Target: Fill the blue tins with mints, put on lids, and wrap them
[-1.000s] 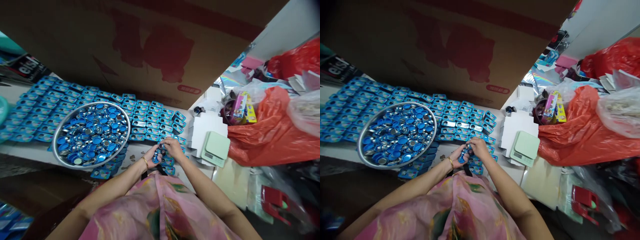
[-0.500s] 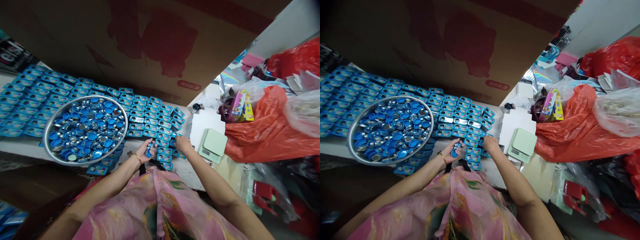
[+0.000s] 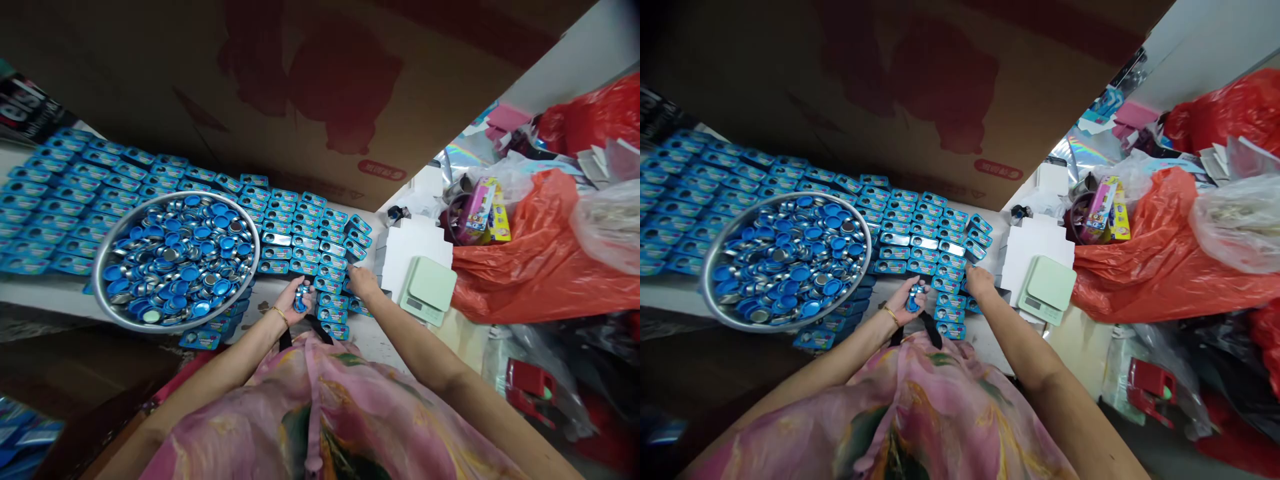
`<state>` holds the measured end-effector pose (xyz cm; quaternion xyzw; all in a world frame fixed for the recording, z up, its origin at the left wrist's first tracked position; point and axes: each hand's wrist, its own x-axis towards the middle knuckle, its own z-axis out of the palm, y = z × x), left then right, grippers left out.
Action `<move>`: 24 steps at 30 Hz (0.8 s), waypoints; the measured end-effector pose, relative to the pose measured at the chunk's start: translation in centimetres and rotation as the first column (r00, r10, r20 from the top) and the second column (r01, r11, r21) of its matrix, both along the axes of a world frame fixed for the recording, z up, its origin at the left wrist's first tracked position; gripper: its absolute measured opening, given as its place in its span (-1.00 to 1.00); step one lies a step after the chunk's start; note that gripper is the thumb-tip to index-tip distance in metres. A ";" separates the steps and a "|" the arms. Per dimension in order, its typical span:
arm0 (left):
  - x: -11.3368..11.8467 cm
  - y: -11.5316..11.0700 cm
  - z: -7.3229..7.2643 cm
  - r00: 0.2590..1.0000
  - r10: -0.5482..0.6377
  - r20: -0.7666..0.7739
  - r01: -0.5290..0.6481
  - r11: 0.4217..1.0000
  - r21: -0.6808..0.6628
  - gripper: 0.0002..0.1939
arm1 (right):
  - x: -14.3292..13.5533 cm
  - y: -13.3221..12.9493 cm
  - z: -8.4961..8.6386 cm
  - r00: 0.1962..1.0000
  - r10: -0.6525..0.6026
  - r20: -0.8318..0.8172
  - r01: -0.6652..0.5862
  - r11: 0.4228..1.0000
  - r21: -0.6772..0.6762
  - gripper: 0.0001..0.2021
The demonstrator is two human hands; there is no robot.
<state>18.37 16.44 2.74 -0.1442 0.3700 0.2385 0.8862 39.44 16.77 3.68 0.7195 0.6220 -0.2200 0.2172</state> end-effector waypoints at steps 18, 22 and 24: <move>2.7 -4.0 -0.7 0.982 -0.189 -0.001 0.189 0.982 -0.024 -0.81 | -5.1 -9.1 3.9 0.789 0.247 -0.562 0.030 0.899 0.438 -0.72; 1.7 -4.2 -0.6 0.970 -0.244 0.012 0.244 0.970 -0.010 -0.84 | -1.3 -9.7 2.6 0.901 -0.174 -0.396 0.321 0.883 0.342 -0.78; 1.4 -4.2 -0.2 0.975 -0.223 -0.005 0.223 0.975 0.009 -0.85 | -0.2 -9.5 1.8 0.932 -0.242 -0.269 0.313 0.914 0.260 -0.81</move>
